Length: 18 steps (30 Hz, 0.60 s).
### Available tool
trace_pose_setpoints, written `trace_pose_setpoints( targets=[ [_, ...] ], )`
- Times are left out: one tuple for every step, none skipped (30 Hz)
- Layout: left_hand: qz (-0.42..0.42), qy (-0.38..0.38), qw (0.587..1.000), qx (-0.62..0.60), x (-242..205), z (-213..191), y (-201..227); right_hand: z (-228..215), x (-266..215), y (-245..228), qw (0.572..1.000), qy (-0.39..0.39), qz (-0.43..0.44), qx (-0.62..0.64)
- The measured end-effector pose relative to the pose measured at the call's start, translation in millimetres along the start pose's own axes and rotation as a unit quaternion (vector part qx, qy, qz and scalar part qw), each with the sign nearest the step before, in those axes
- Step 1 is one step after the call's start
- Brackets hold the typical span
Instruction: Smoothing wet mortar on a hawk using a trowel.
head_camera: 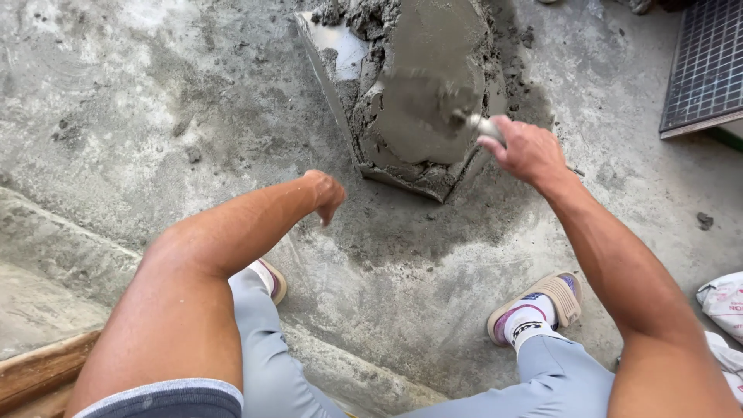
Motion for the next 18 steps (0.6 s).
trace_pose_setpoints(
  targets=[
    [-0.002,0.002,1.000,0.002,0.5,2.0,0.3,1.1,7.2,-0.1,1.000,0.003,0.001,0.000],
    [0.001,-0.004,1.000,0.017,0.4,5.8,1.4,1.5,13.2,3.7,0.998,0.028,0.044,0.035],
    [0.003,-0.009,0.999,0.032,0.6,9.3,2.3,2.2,19.2,7.9,0.993,0.051,0.086,0.069],
    [0.002,-0.010,0.999,0.035,0.6,10.5,1.9,-1.2,23.2,6.1,0.992,0.053,0.087,0.072],
    [0.007,-0.011,0.999,0.032,0.9,11.7,1.9,-4.5,27.5,5.4,0.988,0.062,0.095,0.107],
    [0.013,-0.014,0.999,0.028,0.7,14.8,3.4,-6.8,30.7,4.2,0.982,0.069,0.103,0.141],
    [0.012,-0.016,0.999,0.030,-1.9,12.8,1.6,-8.7,36.1,4.5,0.982,0.069,0.103,0.144],
    [0.013,0.000,0.999,0.029,-3.7,10.1,1.3,-11.2,40.5,5.4,0.979,0.089,0.103,0.153],
    [0.014,0.016,0.999,0.029,-5.4,7.6,0.9,-13.5,45.0,6.3,0.975,0.109,0.104,0.163],
    [0.015,0.013,0.999,0.030,-4.0,7.1,0.1,-13.9,45.6,6.3,0.975,0.108,0.105,0.165],
    [0.015,0.011,0.999,0.032,-2.8,6.6,-0.8,-14.8,45.8,6.8,0.973,0.113,0.114,0.164],
    [0.014,0.010,0.999,0.033,-1.2,6.0,-1.1,-16.1,45.8,7.8,0.972,0.117,0.123,0.162],
    [0.015,0.008,0.999,0.033,-0.9,5.9,-1.0,-15.4,45.8,7.7,0.972,0.115,0.123,0.163],
    [0.015,0.007,0.999,0.036,-0.4,5.3,-1.0,-14.6,45.7,8.7,0.971,0.107,0.133,0.168],
    [0.014,0.005,0.999,0.038,-0.2,4.9,-1.0,-13.8,45.3,9.4,0.970,0.099,0.142,0.172],
    [0.014,0.004,0.999,0.038,0.5,4.9,0.1,-12.1,46.1,10.1,0.970,0.098,0.142,0.173],
    [0.016,0.008,0.999,0.046,0.9,4.5,1.4,-10.3,46.8,10.7,0.972,0.093,0.145,0.163],
    [0.017,0.012,0.998,0.053,1.1,3.8,2.1,-8.9,47.8,11.2,0.973,0.089,0.147,0.153]
  ],
)
Point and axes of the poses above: each hand's wrist, its own x-axis towards the middle knuckle, its own z-axis out of the palm, y = z × x, the point moved 5 cm from there along x, towards the middle knuckle, and after that the axes turned 3 degrees about -z, right-handed, at the moved point
